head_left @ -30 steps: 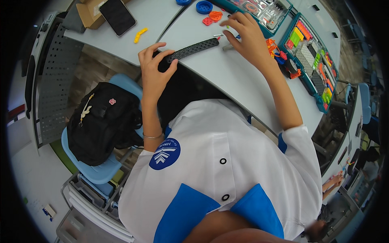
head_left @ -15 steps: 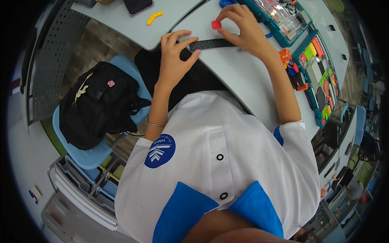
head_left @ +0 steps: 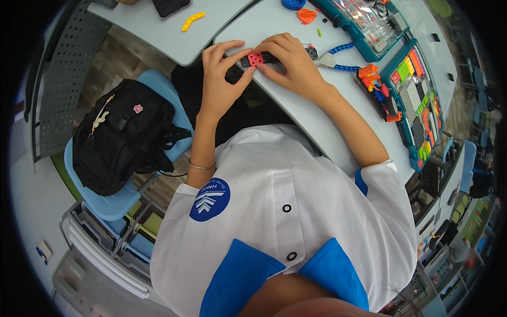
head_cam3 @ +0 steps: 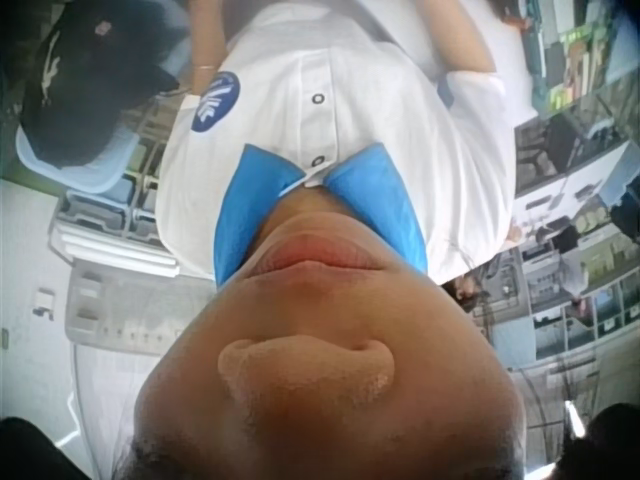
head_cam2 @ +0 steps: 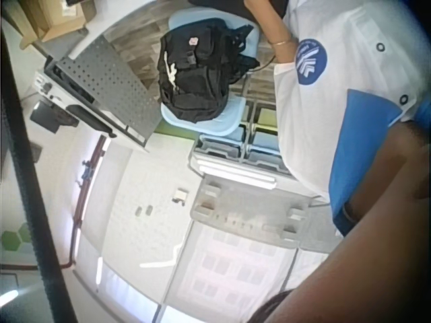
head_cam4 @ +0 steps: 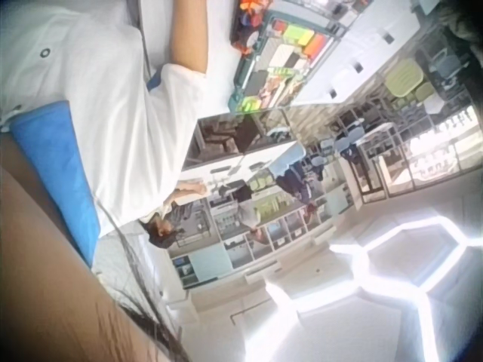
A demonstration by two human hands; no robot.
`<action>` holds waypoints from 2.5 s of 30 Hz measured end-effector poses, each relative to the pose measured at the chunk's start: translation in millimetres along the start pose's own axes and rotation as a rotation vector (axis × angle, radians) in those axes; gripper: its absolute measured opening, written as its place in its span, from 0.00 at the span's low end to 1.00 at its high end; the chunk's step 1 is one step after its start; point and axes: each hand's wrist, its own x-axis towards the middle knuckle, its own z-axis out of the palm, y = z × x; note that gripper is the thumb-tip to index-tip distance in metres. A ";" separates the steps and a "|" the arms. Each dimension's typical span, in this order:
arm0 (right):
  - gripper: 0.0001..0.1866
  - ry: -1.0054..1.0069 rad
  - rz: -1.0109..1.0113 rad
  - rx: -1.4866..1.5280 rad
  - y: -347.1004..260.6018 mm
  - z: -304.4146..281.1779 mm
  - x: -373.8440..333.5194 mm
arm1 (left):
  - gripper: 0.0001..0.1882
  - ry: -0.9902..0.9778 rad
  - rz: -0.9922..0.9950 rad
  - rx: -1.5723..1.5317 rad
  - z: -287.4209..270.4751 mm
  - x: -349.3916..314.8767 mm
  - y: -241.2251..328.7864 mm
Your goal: The person assembles a small mechanical device using colorful plastic gears, connectors, and a rubber band. They connect the gears to a black base, attach a rubber band, and then assemble a long black strip with red pieces before integrating it into the main structure.
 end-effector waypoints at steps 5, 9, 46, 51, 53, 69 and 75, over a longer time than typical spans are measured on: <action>0.15 0.031 0.001 0.018 3.3 2.5 -1.9 | 0.19 -0.007 -0.004 0.024 -1.1 2.8 1.8; 0.14 0.033 0.010 0.035 1.6 1.8 -1.5 | 0.18 -0.010 -0.011 0.030 -3.1 3.2 -0.4; 0.05 -0.285 0.315 -0.236 22.9 -82.0 -15.4 | 0.15 0.020 0.044 -0.056 10.5 -11.0 2.0; 0.06 -0.300 0.312 -0.225 21.9 -75.7 -9.8 | 0.17 0.042 0.033 -0.006 5.8 -13.9 4.3; 0.05 -0.310 0.312 -0.251 23.3 -71.3 -11.2 | 0.16 0.046 0.025 0.007 6.1 -14.2 7.9; 0.08 -0.229 0.209 -0.311 4.2 -74.9 -20.4 | 0.17 0.037 0.046 -0.069 2.5 -11.0 11.8; 0.04 -0.310 0.277 -0.261 -3.2 -77.7 -15.5 | 0.17 0.045 0.071 -0.053 8.3 -9.6 11.9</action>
